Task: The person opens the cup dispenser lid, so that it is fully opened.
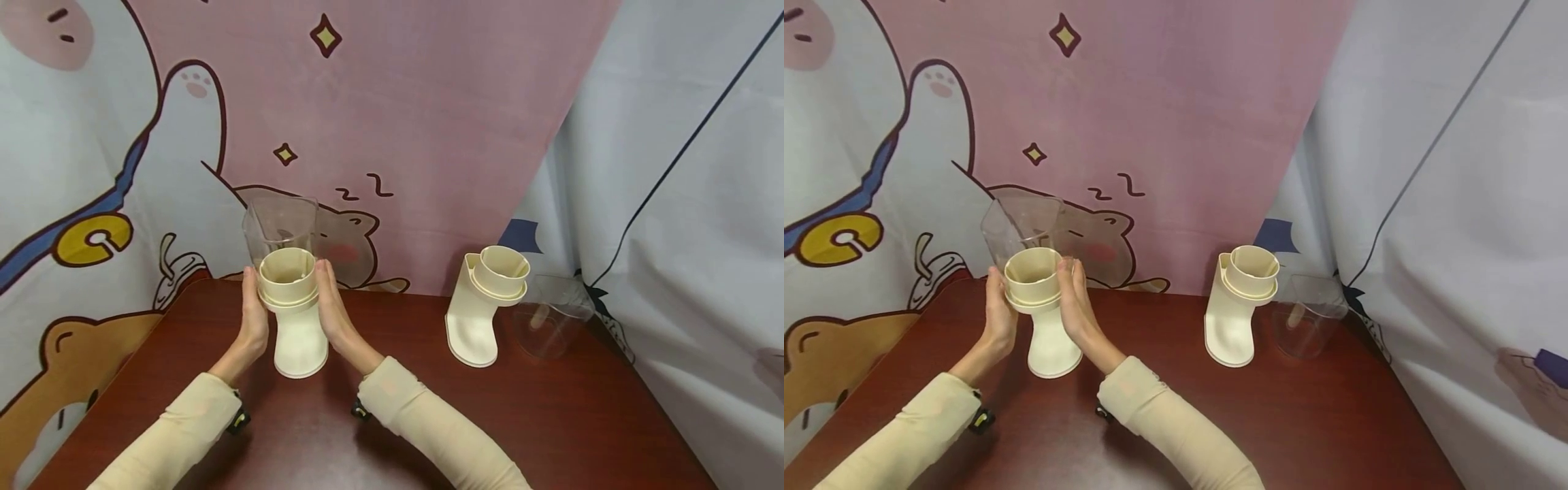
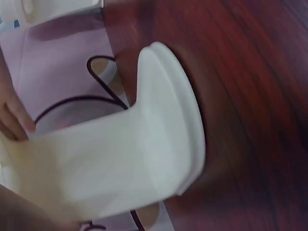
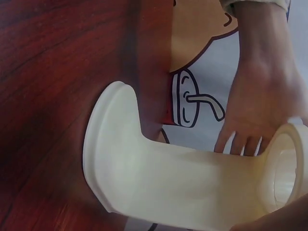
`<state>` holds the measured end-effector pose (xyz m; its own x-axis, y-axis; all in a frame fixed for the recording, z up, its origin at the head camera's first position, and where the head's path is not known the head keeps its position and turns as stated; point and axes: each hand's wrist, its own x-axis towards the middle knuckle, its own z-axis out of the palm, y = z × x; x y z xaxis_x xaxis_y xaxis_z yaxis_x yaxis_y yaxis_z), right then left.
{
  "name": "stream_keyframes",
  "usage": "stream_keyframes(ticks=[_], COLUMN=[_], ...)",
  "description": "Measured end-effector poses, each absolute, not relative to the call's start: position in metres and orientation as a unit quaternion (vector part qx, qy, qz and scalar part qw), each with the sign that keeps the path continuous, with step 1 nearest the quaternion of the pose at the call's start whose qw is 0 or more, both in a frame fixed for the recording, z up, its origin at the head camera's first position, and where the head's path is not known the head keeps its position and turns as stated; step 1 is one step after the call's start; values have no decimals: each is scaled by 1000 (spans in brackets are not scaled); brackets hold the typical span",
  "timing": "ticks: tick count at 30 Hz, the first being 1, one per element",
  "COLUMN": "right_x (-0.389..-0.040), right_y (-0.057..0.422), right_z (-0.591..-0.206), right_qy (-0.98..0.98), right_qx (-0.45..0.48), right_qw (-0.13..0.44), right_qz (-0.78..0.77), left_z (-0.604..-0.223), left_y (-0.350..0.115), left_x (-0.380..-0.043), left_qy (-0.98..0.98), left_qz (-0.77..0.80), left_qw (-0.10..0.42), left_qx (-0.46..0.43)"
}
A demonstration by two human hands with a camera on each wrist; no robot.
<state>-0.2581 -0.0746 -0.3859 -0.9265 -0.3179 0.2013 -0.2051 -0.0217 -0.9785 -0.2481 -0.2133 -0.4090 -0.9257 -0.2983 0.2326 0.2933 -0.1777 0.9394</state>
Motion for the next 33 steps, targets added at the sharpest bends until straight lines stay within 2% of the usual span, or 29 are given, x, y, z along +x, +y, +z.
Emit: stream_keyframes(ticks=[6, 13, 18, 24, 27, 29, 33], right_x=[-261, -274, -286, -289, -273, -259, -235], right_y=[-76, -69, -66, -53, -43, -37, -32], right_z=[-388, -391, -393, -394, -399, -403, -411], right_qy=[663, 601, 611, 629, 661, 680, 695], right_qx=[-198, -191, -192, -190, -205, -221, -241], right_qw=[50, 69, 55, 25, -33, -67, -85], right_qz=[-720, -773, -766, -754, -721, -696, -672], left_z=[-410, -413, -414, -415, -410, -404, -400], left_y=[-198, -171, -155, -156, -174, -191, -218], left_x=[-243, -206, -180, -178, -191, -205, -231], left_qy=[-606, -711, -719, -678, -633, -614, -629], left_qz=[-768, -662, -649, -691, -738, -762, -766], left_qw=[208, 225, 232, 243, 232, 203, 131], left_qx=[12, 83, 91, 62, 41, 24, -18])
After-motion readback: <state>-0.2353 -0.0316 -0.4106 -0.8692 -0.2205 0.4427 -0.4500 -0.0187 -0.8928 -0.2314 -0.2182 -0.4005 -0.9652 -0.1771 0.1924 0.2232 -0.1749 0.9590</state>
